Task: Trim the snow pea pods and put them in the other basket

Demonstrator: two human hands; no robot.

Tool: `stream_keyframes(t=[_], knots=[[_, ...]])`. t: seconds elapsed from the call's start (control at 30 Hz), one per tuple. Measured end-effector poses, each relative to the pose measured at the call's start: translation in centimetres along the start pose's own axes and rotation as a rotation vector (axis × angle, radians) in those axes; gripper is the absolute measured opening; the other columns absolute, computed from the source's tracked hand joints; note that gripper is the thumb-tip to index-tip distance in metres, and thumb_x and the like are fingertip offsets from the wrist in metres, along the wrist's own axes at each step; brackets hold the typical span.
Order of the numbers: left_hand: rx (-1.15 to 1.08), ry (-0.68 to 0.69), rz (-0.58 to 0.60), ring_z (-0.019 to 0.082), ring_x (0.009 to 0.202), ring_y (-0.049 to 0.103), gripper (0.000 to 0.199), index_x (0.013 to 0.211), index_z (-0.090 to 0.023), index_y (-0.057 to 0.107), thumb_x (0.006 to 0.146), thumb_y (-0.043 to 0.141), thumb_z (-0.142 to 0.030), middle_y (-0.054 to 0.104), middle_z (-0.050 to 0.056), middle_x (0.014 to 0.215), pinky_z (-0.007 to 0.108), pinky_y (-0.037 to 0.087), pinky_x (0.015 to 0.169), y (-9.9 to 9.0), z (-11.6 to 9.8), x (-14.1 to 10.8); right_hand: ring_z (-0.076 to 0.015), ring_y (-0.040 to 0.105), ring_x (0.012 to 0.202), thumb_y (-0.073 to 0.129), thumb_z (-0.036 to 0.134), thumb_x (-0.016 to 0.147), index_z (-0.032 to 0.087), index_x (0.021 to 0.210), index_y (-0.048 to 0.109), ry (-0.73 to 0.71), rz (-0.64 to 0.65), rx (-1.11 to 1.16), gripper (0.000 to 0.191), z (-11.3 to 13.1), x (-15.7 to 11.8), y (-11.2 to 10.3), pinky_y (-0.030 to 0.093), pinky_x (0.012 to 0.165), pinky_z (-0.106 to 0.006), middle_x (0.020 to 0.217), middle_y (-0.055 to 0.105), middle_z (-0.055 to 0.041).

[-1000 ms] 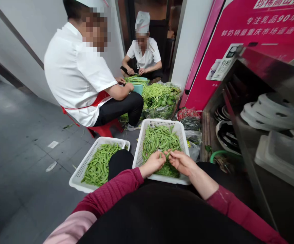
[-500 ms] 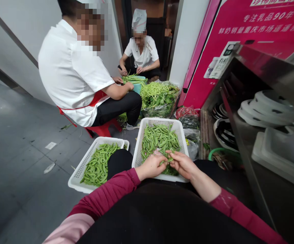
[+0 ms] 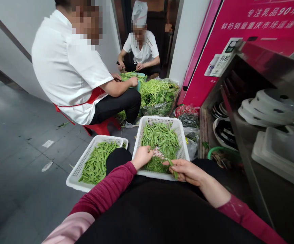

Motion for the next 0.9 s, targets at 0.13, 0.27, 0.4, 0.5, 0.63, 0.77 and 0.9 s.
stream_keyframes(t=[0.13, 0.27, 0.4, 0.5, 0.63, 0.77, 0.9], knots=[[0.021, 0.186, 0.024, 0.017, 0.08, 0.058, 0.038, 0.114, -0.02, 0.048, 0.077, 0.045, -0.026, 0.062, 0.005, 0.094, 0.025, 0.042, 0.068, -0.4, -0.4, -0.2, -0.002, 0.033, 0.042, 0.068, 0.027, 0.066, 0.014, 0.099, 0.06, 0.044, -0.007, 0.004, 0.037, -0.6, -0.3, -1.1, 0.022, 0.041, -0.02, 0.066, 0.05, 0.001], [0.167, 0.523, 0.078, 0.017, 0.079, 0.058, 0.037, 0.116, -0.021, 0.045, 0.082, 0.041, -0.033, 0.059, 0.007, 0.097, 0.025, 0.044, 0.064, -0.6, -3.8, -1.9, -0.0033, 0.034, 0.041, 0.063, 0.025, 0.065, 0.012, 0.084, 0.06, 0.062, -0.004, -0.116, 0.023, -0.7, 0.5, -1.3, 0.019, 0.039, -0.02, 0.062, 0.052, 0.0007], [0.3, 0.708, 0.171, 0.015, 0.062, 0.057, 0.023, 0.086, -0.016, 0.057, 0.082, 0.039, -0.03, 0.059, 0.007, 0.078, 0.025, 0.043, 0.055, -0.7, -5.1, -2.6, -0.0056, 0.032, 0.039, 0.052, 0.025, 0.067, 0.015, 0.07, 0.054, 0.11, -0.01, -0.286, 0.011, -0.7, 1.1, -0.8, 0.019, 0.038, -0.02, 0.049, 0.04, 0.0057], [0.204, 0.765, 0.23, 0.015, 0.059, 0.054, 0.015, 0.073, -0.016, 0.058, 0.072, 0.048, -0.027, 0.059, 0.006, 0.072, 0.025, 0.041, 0.054, -0.7, -5.0, -2.5, -0.0076, 0.034, 0.042, 0.052, 0.03, 0.071, 0.017, 0.068, 0.054, 0.045, -0.005, -0.625, 0.014, -0.5, 1.1, -0.2, 0.025, 0.043, -0.022, 0.049, 0.043, 0.0047], [-0.352, 0.486, 0.258, 0.01, 0.054, 0.047, 0.016, 0.055, -0.014, 0.05, 0.068, 0.047, -0.023, 0.05, 0.0, 0.055, 0.022, 0.036, 0.052, -0.6, -4.6, -1.8, -0.0135, 0.043, 0.056, 0.052, 0.032, 0.076, 0.02, 0.064, 0.054, -0.368, -0.137, -1.024, 0.016, 0.7, 0.8, 0.9, 0.03, 0.055, -0.026, 0.06, 0.051, -0.0003], [-1.135, -0.009, 0.261, 0.004, 0.036, 0.026, 0.02, 0.051, -0.016, 0.037, 0.07, 0.04, -0.023, 0.03, -0.007, 0.04, 0.018, 0.023, 0.039, 0.4, -4.8, -1.9, -0.0148, 0.041, 0.052, 0.049, 0.034, 0.08, 0.024, 0.064, 0.053, -0.548, -0.305, -0.981, 0.02, 0.9, 0.8, 1.3, 0.029, 0.056, -0.028, 0.055, 0.047, -0.0002], [-1.527, -0.223, 0.295, 0.002, 0.03, 0.016, 0.022, 0.051, -0.018, 0.028, 0.068, 0.042, -0.022, 0.022, -0.01, 0.037, 0.019, 0.01, 0.035, 1.1, -5.6, -2.3, -0.015, 0.043, 0.053, 0.051, 0.037, 0.079, 0.023, 0.063, 0.053, -0.649, -0.473, -0.931, 0.021, 0.4, 1.2, 1.8, 0.031, 0.058, -0.028, 0.056, 0.047, -0.001]])
Point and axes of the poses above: each hand's wrist, its own x-axis towards the middle knuckle, its own y-axis out of the palm, z = x × y, the point moved 3 cm from there along x, towards the middle knuckle
